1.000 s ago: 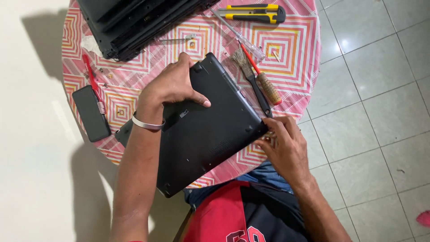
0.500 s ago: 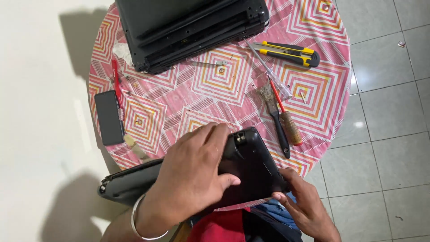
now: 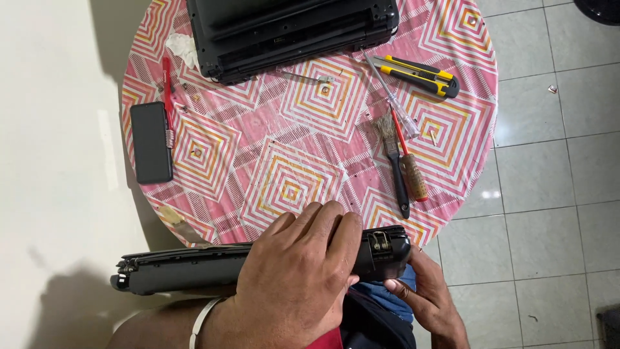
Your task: The person aligns the bottom cover with the laptop chassis and presses it into place. They then use a screwdriver to tighten screws along the edges of the cover to secure it.
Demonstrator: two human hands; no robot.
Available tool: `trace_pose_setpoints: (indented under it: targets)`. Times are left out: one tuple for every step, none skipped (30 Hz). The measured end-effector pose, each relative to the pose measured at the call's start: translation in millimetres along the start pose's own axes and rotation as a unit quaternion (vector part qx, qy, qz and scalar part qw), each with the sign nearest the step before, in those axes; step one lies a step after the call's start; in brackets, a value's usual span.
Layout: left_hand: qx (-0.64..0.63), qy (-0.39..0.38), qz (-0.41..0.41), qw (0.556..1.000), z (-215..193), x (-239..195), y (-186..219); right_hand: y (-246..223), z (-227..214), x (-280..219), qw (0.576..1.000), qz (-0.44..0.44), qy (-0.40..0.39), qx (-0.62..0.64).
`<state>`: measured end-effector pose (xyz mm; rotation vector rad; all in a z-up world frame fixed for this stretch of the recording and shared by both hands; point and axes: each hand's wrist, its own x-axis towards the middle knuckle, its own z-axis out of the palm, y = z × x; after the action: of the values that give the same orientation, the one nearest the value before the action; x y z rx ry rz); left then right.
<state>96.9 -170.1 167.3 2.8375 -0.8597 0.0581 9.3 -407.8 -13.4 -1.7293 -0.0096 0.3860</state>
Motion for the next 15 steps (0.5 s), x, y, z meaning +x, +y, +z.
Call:
trace_pose_setpoints:
  targets:
    - [-0.001,-0.011,0.003,1.000,-0.6,0.1,0.6,-2.6,0.5,-0.5,1.000,-0.016,-0.006,-0.022]
    - [-0.002,-0.021,0.006,1.000,-1.1,0.5,1.3,-5.0,0.6,-0.7,0.998,-0.032,-0.013,-0.044]
    - [-0.003,-0.020,0.009,1.000,-1.8,0.4,2.9,-6.1,1.4,-0.6,0.998,-0.031,-0.008,-0.046]
    - [-0.006,-0.019,0.012,1.000,-2.1,0.4,4.6,-6.9,2.0,-0.3,0.996,-0.065,-0.004,-0.054]
    - [-0.010,-0.020,0.013,1.000,-2.3,-0.1,6.9,-7.5,2.7,-1.5,0.993,-0.097,-0.001,-0.062]
    - [-0.013,-0.020,0.017,1.000,-0.8,0.1,9.9,-14.8,7.0,-1.3,0.994,-0.094,0.003,-0.064]
    - [-0.008,-0.020,0.016,1.000,0.8,0.0,13.0,-22.1,11.1,-0.6,0.991,-0.125,0.041,0.026]
    - [-0.004,-0.020,0.016,1.000,2.3,-0.1,16.1,-29.4,15.2,0.1,0.978,-0.156,0.079,0.115]
    - [-0.005,-0.019,0.020,1.000,3.2,-0.2,18.0,-57.5,16.9,6.6,0.978,-0.156,0.082,0.113]
    - [0.009,-0.007,0.028,1.000,4.1,-0.1,20.0,-85.6,18.4,13.4,0.975,-0.176,0.105,0.086]
    - [0.022,0.004,0.036,0.999,4.8,-0.5,22.2,-113.7,20.3,19.4,0.971,-0.195,0.128,0.058]
    - [0.020,0.003,0.041,0.999,3.7,-0.5,23.1,-118.1,20.9,20.5,0.970,-0.193,0.133,0.057]
    - [0.029,0.002,0.039,0.999,3.1,-0.3,23.9,-122.3,21.1,22.4,0.970,-0.193,0.139,0.038]
    - [0.038,0.002,0.038,0.999,2.3,-0.3,24.0,-126.7,21.8,24.7,0.970,-0.193,0.146,0.019]
    - [0.037,0.003,0.038,0.999,1.8,-0.2,24.6,-126.3,24.1,25.3,0.970,-0.193,0.146,0.018]
